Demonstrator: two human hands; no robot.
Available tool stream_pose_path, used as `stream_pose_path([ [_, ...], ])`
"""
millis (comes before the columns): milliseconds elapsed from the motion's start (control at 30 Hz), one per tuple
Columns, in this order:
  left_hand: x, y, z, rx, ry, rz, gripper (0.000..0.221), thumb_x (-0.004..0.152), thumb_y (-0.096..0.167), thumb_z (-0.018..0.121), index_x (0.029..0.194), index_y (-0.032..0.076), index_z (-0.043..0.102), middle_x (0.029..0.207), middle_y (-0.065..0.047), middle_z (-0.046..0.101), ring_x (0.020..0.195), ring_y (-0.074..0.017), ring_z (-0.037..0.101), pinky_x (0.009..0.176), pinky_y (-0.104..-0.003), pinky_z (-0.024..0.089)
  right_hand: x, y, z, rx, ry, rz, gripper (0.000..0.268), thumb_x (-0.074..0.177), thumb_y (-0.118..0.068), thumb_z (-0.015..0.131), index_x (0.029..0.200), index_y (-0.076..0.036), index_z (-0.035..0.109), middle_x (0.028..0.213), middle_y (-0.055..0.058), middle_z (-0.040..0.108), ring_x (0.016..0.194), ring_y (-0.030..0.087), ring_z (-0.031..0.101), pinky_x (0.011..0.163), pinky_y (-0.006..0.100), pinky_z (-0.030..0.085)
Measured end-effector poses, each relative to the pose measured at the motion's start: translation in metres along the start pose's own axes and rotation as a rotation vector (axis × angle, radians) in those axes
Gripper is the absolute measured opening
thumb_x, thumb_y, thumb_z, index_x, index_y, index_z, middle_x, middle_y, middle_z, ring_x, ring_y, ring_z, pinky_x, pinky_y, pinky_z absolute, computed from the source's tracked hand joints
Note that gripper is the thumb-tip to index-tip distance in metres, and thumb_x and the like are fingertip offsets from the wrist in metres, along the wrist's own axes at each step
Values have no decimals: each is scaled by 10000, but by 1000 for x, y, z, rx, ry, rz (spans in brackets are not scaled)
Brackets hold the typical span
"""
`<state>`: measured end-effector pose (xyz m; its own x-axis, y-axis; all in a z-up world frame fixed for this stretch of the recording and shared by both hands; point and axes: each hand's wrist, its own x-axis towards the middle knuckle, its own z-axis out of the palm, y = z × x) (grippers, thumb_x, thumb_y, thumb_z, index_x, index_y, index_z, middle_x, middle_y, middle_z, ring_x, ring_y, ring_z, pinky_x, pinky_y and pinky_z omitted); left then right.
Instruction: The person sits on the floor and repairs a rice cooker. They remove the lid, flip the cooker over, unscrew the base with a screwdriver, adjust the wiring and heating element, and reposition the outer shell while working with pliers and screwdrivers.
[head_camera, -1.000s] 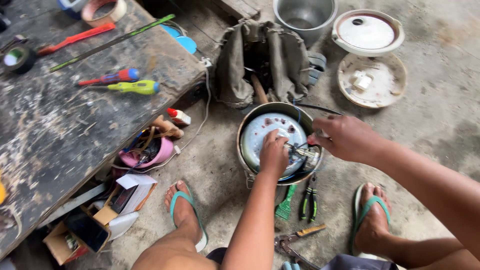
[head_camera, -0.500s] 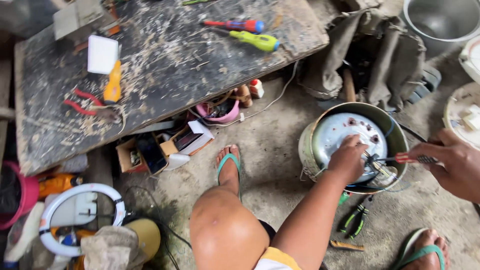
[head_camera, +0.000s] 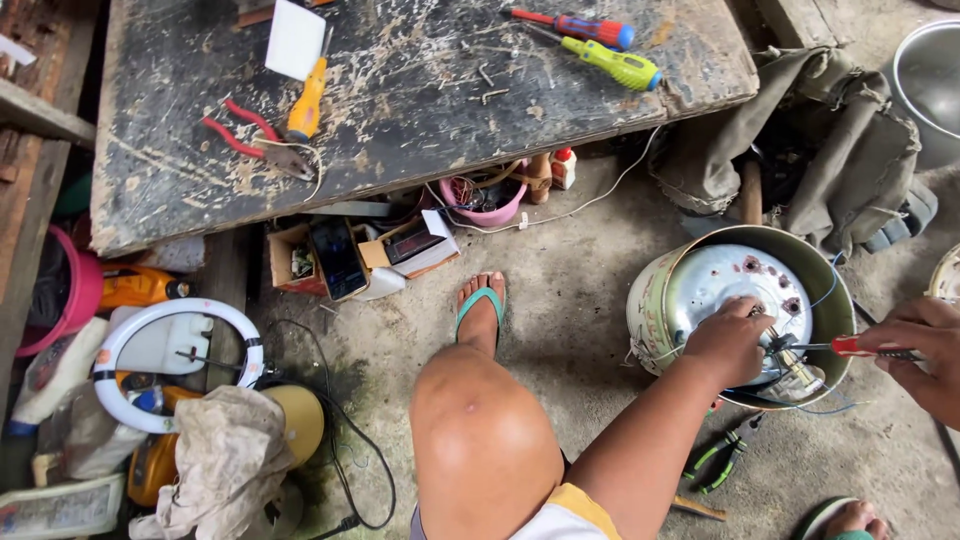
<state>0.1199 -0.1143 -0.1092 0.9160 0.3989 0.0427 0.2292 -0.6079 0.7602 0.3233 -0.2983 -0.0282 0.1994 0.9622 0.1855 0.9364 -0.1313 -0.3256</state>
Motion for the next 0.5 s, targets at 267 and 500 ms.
stream_pose_path([
  [267,-12,14,-23,-54,-60,-70,603,805,119,655,1404,176,605,1599,-189,424,1462,-352,431,1130,-462,402,8,4,14,-174,-54,362,305,874,-210,809,1130,-61,734,858,117,688,702,227,701,691,353,549],
  [500,18,43,-75,-71,-204,-114,592,813,210,702,1398,209,613,1430,-134,581,1246,-317,631,1003,-439,533,3,69,36,0,-64,80,215,771,-172,746,983,-136,751,869,72,677,819,213,668,740,343,539],
])
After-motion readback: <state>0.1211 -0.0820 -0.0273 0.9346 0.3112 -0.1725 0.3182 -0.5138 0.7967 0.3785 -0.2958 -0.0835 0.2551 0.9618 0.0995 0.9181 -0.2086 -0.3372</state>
